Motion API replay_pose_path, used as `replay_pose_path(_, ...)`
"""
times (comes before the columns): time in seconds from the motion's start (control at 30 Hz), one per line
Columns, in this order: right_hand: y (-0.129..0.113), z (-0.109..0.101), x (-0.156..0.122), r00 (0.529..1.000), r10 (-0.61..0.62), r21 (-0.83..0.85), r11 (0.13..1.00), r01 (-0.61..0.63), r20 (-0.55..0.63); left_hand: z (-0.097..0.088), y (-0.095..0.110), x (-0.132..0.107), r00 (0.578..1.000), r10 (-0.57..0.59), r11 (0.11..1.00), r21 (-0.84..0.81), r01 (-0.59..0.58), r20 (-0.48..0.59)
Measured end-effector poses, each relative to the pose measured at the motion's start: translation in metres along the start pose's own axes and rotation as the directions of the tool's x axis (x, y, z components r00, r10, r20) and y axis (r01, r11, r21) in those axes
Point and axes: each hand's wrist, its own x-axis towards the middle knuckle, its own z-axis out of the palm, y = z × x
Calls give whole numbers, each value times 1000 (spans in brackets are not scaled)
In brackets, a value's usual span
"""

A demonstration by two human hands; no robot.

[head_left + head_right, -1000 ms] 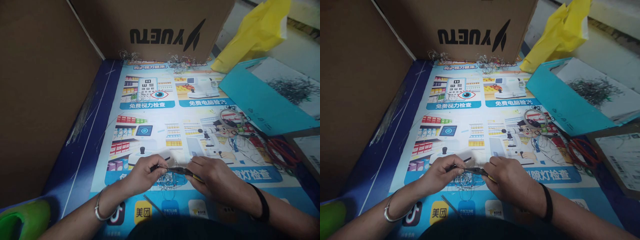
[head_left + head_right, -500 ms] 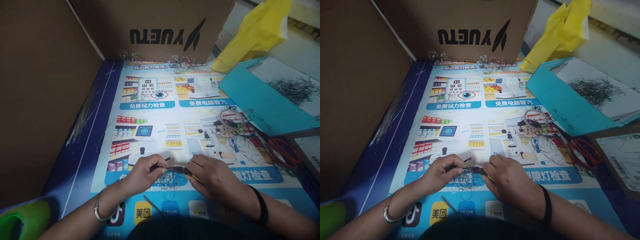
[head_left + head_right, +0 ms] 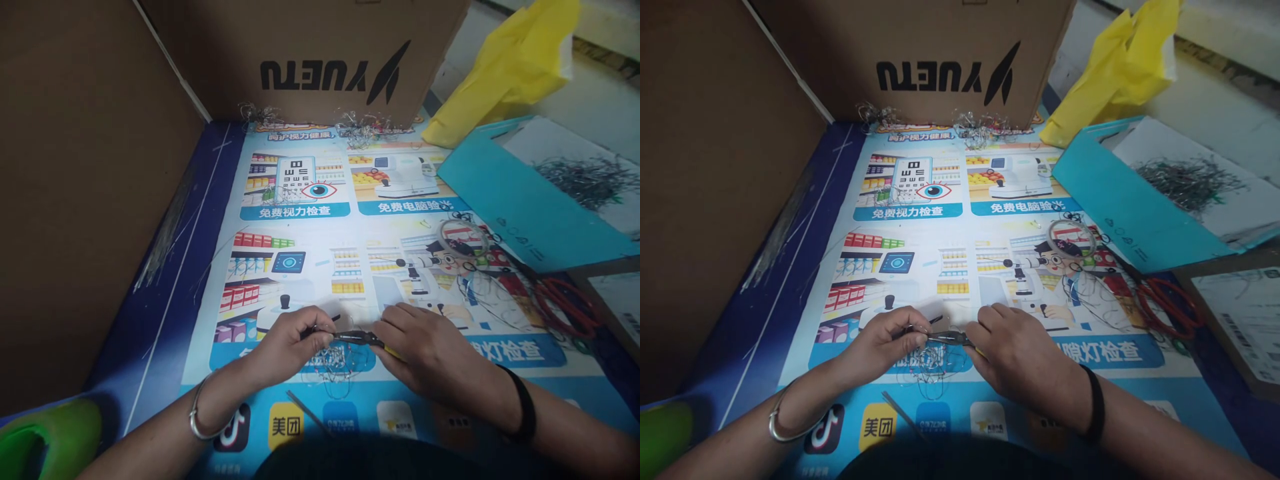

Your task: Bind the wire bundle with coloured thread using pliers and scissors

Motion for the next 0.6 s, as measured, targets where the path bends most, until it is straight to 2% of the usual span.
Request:
replay_pose_path(0.3,7,4,3,1000,15,103,994,-18,25,0,3,2,998,3,999,38,0,-68)
replay_pose_path(0.43,13,7,8,999,31,147,988,-37,40,-1,3,5,997,-35,999,-17,33,-73)
replay_pose_path(0.6,20,11,12,995,66,308,947,-86,76,-1,5,10,995,-33,992,-128,21,-95)
